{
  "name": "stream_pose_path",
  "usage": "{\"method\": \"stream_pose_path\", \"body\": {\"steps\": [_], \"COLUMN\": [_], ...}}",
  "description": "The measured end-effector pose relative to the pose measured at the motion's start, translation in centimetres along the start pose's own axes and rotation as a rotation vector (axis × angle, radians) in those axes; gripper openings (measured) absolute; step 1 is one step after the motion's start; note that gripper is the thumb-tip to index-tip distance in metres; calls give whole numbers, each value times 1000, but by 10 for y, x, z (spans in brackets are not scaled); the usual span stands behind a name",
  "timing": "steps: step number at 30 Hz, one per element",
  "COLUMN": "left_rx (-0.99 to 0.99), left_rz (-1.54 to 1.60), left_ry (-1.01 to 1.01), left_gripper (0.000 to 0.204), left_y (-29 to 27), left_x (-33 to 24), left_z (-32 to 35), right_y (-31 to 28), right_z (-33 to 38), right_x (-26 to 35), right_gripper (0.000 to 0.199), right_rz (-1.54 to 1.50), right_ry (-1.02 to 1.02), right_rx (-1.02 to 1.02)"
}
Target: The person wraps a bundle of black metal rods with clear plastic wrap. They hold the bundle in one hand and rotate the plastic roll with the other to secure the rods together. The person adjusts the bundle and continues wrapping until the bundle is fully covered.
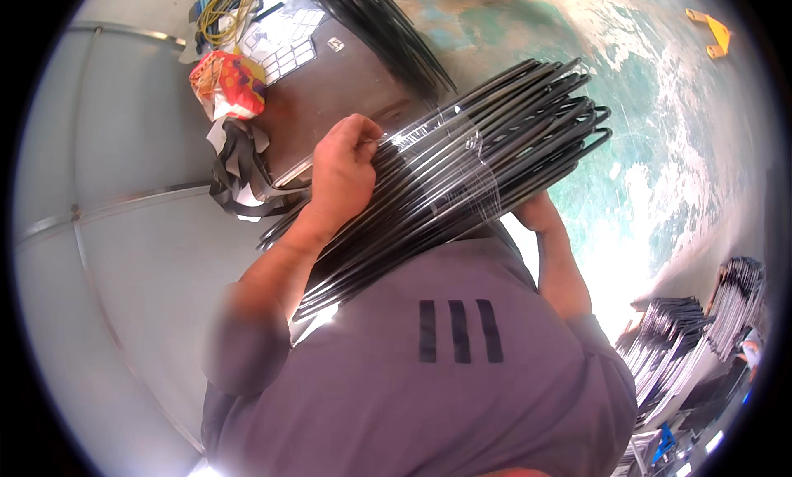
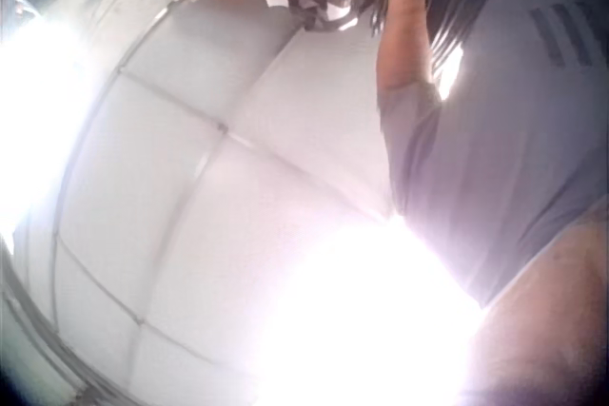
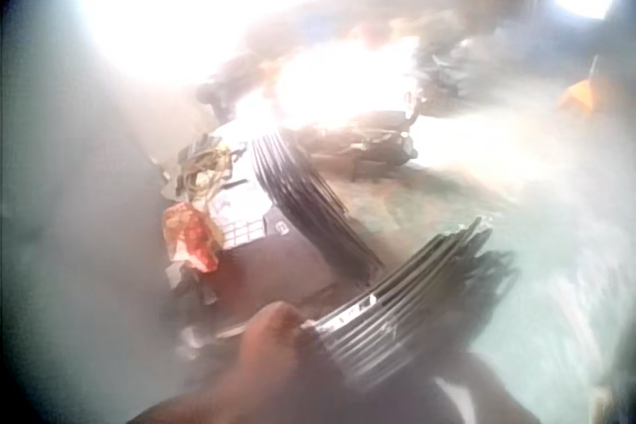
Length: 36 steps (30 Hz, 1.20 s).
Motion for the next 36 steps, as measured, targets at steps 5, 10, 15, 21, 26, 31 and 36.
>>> {"method": "stream_pose_path", "body": {"steps": [5, 10, 15, 21, 26, 31, 36], "left_rx": [8, -10, -14, -19, -28, -29, -15], "left_rz": [-12, -3, 2, 39, 25, -16, 35], "left_ry": [-5, -53, -29, -16, 6, 23, 35], "left_gripper": [14, 13, 12, 11, 11, 10, 9], "left_y": [2, 2, 2, 5, 5, 2, 4], "left_x": [3, 6, 13, 21, 23, 16, 25], "left_z": [-2, -2, -2, -6, -8, -6, -8], "right_y": [-1, 6, -16, -45, -69, -82, -82], "right_z": [-11, -1, 30, 47, 42, 40, 15], "right_x": [29, 51, 26, 66, 91, 113, 138], "right_gripper": [32, 30, 38, 52, 47, 25, 43], "right_rz": [10, -8, -314, -271, -211, -403, -369], "right_ry": [133, 90, 51, -170, -295, -456, -471], "right_rx": [241, 193, 94, 100, 150, 175, 89]}}
Point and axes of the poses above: each hand's wrist, its own z-axis away from the middle knuckle, its own y-axis out of the palm, x = y × z, the point moved 1 cm from there along -z, towards the middle knuckle
